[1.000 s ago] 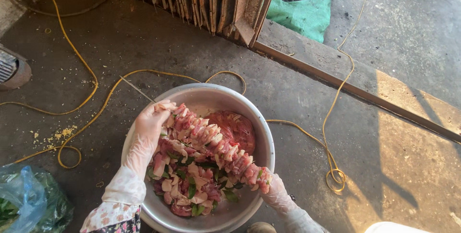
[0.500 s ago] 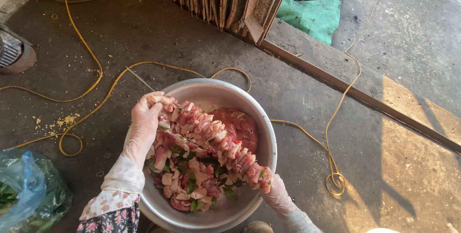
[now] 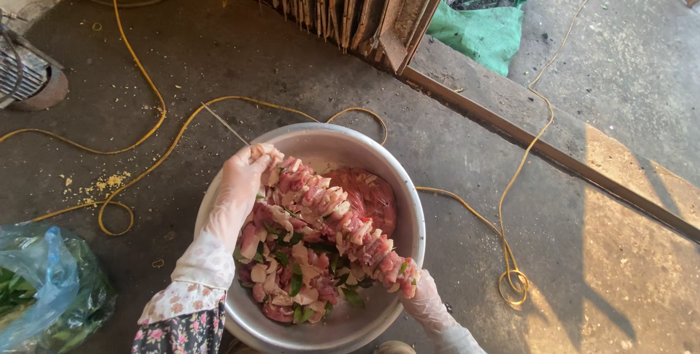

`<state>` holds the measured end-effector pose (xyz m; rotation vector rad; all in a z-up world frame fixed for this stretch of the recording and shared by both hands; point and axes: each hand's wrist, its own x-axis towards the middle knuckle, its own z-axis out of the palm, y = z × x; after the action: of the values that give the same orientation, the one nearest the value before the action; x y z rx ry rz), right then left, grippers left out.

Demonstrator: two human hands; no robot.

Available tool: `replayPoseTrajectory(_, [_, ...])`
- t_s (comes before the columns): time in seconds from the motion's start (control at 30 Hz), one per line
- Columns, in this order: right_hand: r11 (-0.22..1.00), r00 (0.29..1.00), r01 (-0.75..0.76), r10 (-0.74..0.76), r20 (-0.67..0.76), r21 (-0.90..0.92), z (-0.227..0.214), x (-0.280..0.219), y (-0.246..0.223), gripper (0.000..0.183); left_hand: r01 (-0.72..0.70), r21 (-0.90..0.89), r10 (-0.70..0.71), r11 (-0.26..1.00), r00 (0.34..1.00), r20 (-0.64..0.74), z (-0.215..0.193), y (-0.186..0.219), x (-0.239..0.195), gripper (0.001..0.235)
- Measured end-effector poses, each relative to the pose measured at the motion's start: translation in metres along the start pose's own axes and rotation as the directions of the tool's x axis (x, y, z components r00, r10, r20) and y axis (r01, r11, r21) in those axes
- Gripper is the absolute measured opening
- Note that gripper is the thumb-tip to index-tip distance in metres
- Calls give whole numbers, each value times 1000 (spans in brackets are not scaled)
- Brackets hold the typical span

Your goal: The person threads pieces of raw meat and green leaves onto metal skewers from a large metal bowl. They hold the skewers with gloved hands, alternating between meat and leaves, then place the completed skewers into a bucket.

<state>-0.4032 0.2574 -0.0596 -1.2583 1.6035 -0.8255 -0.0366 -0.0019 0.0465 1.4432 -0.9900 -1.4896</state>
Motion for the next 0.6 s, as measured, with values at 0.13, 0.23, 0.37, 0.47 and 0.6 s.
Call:
replayPoseTrajectory(0.13, [977, 999, -48, 43, -28, -209, 1, -2, 5, 49, -250, -69, 255, 966, 965, 59, -1, -16, 2, 18])
replayPoseTrajectory(0.23, [998, 999, 47, -48, -24, -50, 2, -2, 4, 39, -220, -116, 221, 969, 975, -7, 3, -24, 3, 20])
replayPoseTrajectory(0.37, [962, 999, -16, 4, -44, -271, 2, 0, -4, 24, -261, -156, 258, 953, 965, -41, 9, -29, -4, 27])
replayPoseTrajectory(0.47, [966, 999, 4, -13, -35, -259, 2, -2, -15, 18, -245, -19, 244, 969, 968, -50, 10, -26, -13, 29])
replayPoseTrajectory(0.6, [961, 991, 127, -132, -4, -247, 4, -1, -28, 14, -271, -77, 267, 959, 962, -61, 10, -17, -19, 28])
